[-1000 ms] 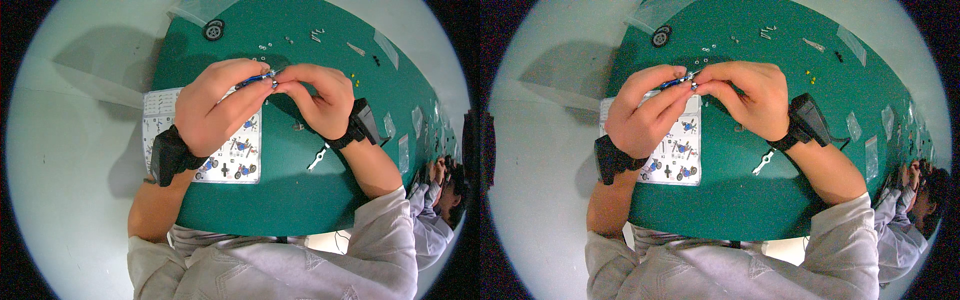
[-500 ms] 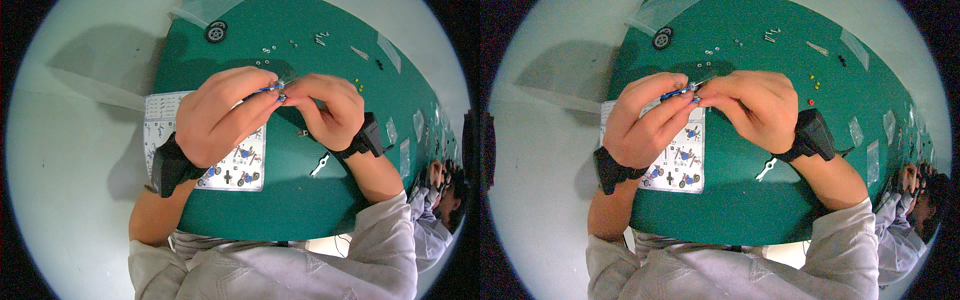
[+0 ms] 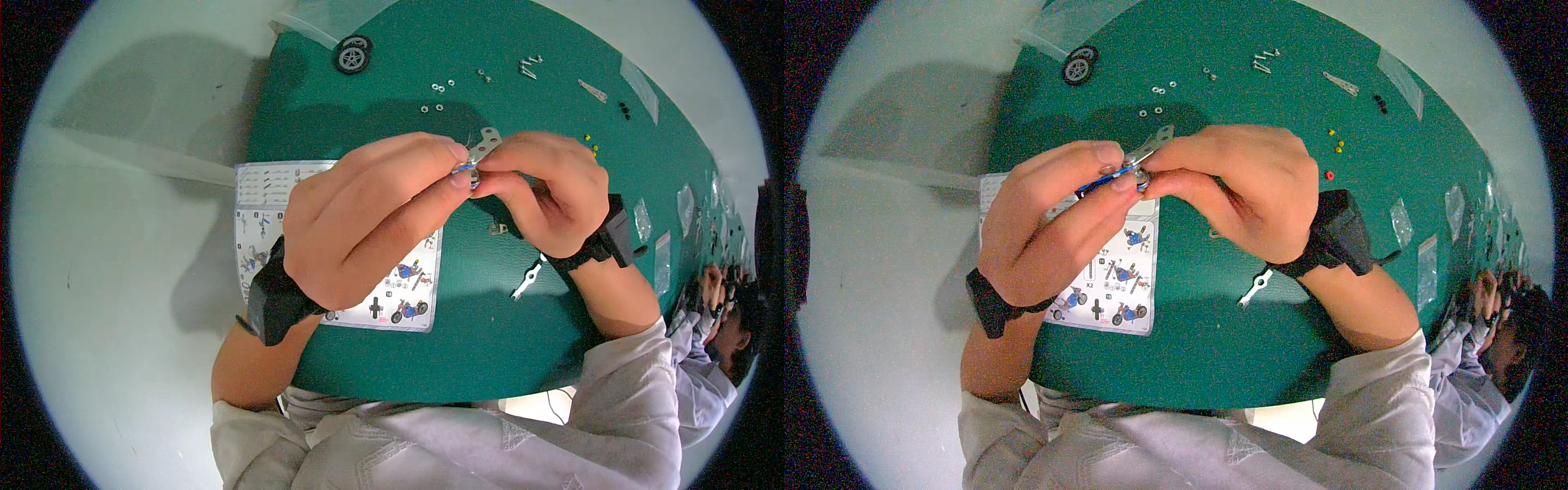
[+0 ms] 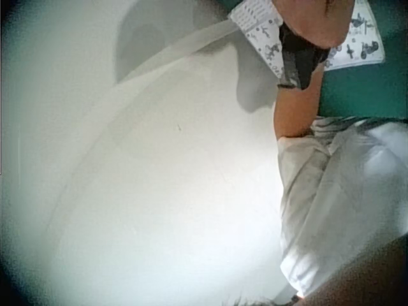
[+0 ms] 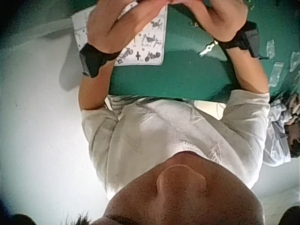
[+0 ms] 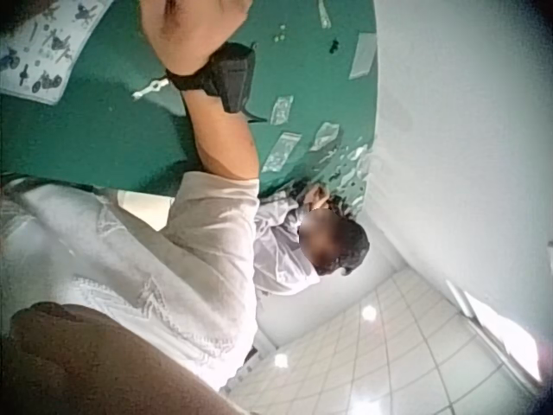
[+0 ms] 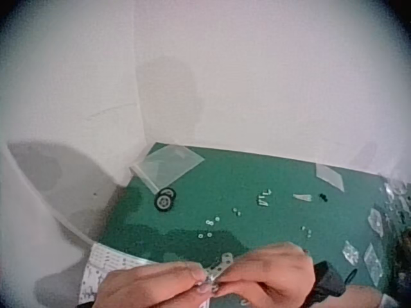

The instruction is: The person assembles a toy motorcycle by joining metal plates and blue plastic pieces, inserting screws, and tightening them by hand. They consult the instruction manual and pick up small nuts and bolts from the table to attach a metal bracket to the frame.

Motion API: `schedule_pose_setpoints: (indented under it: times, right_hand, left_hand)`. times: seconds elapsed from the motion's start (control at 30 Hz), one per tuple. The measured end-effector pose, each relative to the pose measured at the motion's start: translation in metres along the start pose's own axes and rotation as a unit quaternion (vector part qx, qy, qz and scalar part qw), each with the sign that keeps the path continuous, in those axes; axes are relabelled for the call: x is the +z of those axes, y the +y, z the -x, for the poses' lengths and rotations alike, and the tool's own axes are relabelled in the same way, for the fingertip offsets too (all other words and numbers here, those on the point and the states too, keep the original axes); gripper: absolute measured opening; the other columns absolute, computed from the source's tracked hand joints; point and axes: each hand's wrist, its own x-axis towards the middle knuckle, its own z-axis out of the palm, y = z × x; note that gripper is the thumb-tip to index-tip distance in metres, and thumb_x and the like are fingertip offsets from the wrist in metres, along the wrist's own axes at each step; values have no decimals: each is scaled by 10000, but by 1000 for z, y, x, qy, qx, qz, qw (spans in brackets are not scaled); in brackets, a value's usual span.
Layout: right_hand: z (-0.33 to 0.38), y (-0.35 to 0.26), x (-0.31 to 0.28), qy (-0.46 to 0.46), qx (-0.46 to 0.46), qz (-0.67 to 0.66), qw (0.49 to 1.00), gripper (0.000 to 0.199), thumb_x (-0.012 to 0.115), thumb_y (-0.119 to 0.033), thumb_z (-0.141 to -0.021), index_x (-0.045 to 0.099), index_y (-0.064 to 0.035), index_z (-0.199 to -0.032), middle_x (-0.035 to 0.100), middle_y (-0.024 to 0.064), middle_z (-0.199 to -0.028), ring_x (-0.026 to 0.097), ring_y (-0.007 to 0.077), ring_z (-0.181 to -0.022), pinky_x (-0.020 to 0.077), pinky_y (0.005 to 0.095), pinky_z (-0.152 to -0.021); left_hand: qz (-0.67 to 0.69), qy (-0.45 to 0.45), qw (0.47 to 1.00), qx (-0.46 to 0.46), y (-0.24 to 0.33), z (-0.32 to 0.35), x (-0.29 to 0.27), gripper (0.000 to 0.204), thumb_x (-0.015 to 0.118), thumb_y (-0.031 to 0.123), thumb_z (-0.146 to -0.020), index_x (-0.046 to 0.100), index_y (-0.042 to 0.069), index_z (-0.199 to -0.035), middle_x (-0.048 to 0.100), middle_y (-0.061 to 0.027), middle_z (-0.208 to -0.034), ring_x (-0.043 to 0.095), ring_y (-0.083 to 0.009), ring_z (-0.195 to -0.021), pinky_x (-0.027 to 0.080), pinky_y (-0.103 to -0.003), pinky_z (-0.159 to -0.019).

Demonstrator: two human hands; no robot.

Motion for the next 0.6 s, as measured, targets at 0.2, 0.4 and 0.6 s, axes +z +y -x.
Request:
schedule_pose_setpoints:
  times: [0.2, 0.4, 0.6]
  right_hand:
    - [1, 3, 4, 26, -28, 6, 999, 163, 781, -63, -855, 735, -55, -1011, 769, 91, -901, 740, 263, -743, 578, 350, -637]
    - [2, 1, 6, 37, -18, -1, 999, 163, 789, -52, -843, 728, -62, -993, 767, 94, -894, 740, 257, -732, 575, 343, -619]
    - [4, 2, 6, 43, -15, -17, 999, 158, 796, -69, -848, 728, -57, -990, 766, 93, -883, 740, 260, -729, 574, 341, -617]
  left_hand:
    - [2, -1, 1000, 1, -2, -1, 0, 434, 874, -53, -711, 735, 43, -1112, 686, -121, -1175, 708, -296, -1038, 604, -378, -872]
    - [-19, 4, 1000, -3, -3, 3, 4, 409, 887, -17, -718, 722, 63, -1084, 687, -111, -1185, 709, -292, -1035, 604, -374, -872]
    - [-10, 5, 1000, -18, 0, 2, 3, 417, 890, -30, -711, 718, 68, -1078, 689, -108, -1187, 710, -287, -1035, 603, -376, -869]
